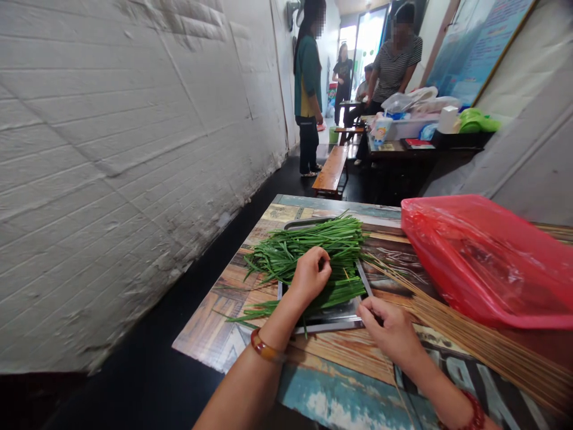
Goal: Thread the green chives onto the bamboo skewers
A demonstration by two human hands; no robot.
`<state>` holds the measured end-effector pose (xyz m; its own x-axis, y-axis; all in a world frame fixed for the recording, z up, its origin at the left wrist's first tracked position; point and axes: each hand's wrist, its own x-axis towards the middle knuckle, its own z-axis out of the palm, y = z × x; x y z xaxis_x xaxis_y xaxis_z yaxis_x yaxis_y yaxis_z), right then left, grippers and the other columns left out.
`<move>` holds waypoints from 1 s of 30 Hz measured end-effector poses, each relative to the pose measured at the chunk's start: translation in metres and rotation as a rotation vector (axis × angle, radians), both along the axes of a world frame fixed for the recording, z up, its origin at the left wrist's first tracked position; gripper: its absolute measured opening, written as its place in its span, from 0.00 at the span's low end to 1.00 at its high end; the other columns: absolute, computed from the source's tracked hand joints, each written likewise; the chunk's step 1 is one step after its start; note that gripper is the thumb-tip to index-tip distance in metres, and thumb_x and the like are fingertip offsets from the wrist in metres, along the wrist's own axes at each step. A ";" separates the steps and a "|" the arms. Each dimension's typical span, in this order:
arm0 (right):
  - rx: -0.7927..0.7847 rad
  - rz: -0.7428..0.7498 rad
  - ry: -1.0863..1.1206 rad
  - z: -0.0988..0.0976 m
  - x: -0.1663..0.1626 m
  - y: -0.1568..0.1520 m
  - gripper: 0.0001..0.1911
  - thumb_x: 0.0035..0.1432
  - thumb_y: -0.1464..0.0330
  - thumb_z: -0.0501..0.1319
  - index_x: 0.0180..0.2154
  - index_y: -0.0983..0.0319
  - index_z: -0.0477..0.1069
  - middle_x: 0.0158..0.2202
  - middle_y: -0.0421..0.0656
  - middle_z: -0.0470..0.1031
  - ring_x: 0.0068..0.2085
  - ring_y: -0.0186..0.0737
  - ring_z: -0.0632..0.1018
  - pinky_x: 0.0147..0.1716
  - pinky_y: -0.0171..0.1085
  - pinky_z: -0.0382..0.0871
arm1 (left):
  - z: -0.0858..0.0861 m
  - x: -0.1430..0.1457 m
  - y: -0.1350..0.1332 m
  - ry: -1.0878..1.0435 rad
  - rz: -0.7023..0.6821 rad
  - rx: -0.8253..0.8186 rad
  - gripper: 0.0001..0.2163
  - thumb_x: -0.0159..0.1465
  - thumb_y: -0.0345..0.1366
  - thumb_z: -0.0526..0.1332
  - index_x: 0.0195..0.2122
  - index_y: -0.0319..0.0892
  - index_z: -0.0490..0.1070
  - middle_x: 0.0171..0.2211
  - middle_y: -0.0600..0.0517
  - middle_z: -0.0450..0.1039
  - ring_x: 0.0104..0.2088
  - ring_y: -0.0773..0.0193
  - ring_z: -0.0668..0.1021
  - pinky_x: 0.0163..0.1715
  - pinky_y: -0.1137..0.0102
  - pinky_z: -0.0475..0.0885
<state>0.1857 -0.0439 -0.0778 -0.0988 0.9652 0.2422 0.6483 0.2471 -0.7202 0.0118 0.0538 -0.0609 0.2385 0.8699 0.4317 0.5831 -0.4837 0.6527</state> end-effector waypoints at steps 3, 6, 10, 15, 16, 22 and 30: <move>-0.012 -0.018 0.036 0.001 -0.001 0.000 0.14 0.58 0.66 0.51 0.22 0.61 0.68 0.18 0.37 0.69 0.22 0.33 0.71 0.23 0.30 0.62 | 0.000 0.001 -0.002 -0.121 0.007 -0.109 0.12 0.50 0.20 0.54 0.32 0.39 0.70 0.27 0.54 0.71 0.27 0.69 0.72 0.30 0.74 0.67; -0.026 -0.023 0.070 0.004 -0.001 -0.001 0.14 0.58 0.66 0.51 0.22 0.61 0.67 0.19 0.37 0.69 0.22 0.33 0.71 0.23 0.30 0.62 | 0.003 0.002 -0.006 -0.143 -0.020 -0.149 0.12 0.54 0.23 0.55 0.36 0.40 0.73 0.31 0.53 0.75 0.31 0.67 0.75 0.33 0.73 0.69; -0.031 -0.017 0.092 0.004 0.000 -0.001 0.15 0.58 0.65 0.51 0.23 0.61 0.68 0.19 0.38 0.70 0.23 0.34 0.72 0.24 0.31 0.63 | 0.009 0.001 -0.009 -0.122 -0.040 -0.149 0.07 0.59 0.32 0.58 0.33 0.41 0.76 0.31 0.51 0.76 0.32 0.66 0.76 0.33 0.72 0.68; -0.032 -0.012 0.090 0.003 0.001 -0.001 0.15 0.58 0.65 0.51 0.24 0.61 0.69 0.20 0.39 0.71 0.23 0.35 0.72 0.24 0.32 0.64 | 0.014 0.002 -0.012 -0.114 -0.044 -0.148 0.06 0.58 0.32 0.60 0.29 0.40 0.76 0.26 0.52 0.74 0.29 0.66 0.74 0.31 0.73 0.66; -0.037 -0.011 0.099 0.003 0.001 -0.001 0.15 0.58 0.65 0.51 0.24 0.61 0.70 0.21 0.39 0.72 0.24 0.36 0.73 0.25 0.32 0.65 | 0.014 0.003 -0.012 -0.121 -0.046 -0.158 0.06 0.58 0.32 0.60 0.28 0.40 0.76 0.26 0.52 0.74 0.29 0.67 0.74 0.31 0.73 0.66; -0.066 0.002 0.146 0.004 0.001 -0.001 0.14 0.59 0.65 0.52 0.27 0.61 0.72 0.24 0.40 0.76 0.28 0.38 0.76 0.28 0.33 0.67 | 0.015 0.004 -0.013 -0.194 -0.054 -0.253 0.07 0.58 0.32 0.58 0.25 0.37 0.72 0.25 0.52 0.73 0.28 0.67 0.73 0.31 0.74 0.65; -0.067 0.015 0.164 0.005 0.001 -0.003 0.14 0.59 0.66 0.52 0.28 0.61 0.73 0.27 0.41 0.78 0.30 0.38 0.78 0.29 0.32 0.68 | 0.014 0.005 -0.013 -0.239 -0.059 -0.301 0.07 0.58 0.34 0.57 0.26 0.37 0.71 0.25 0.53 0.71 0.28 0.68 0.71 0.30 0.75 0.64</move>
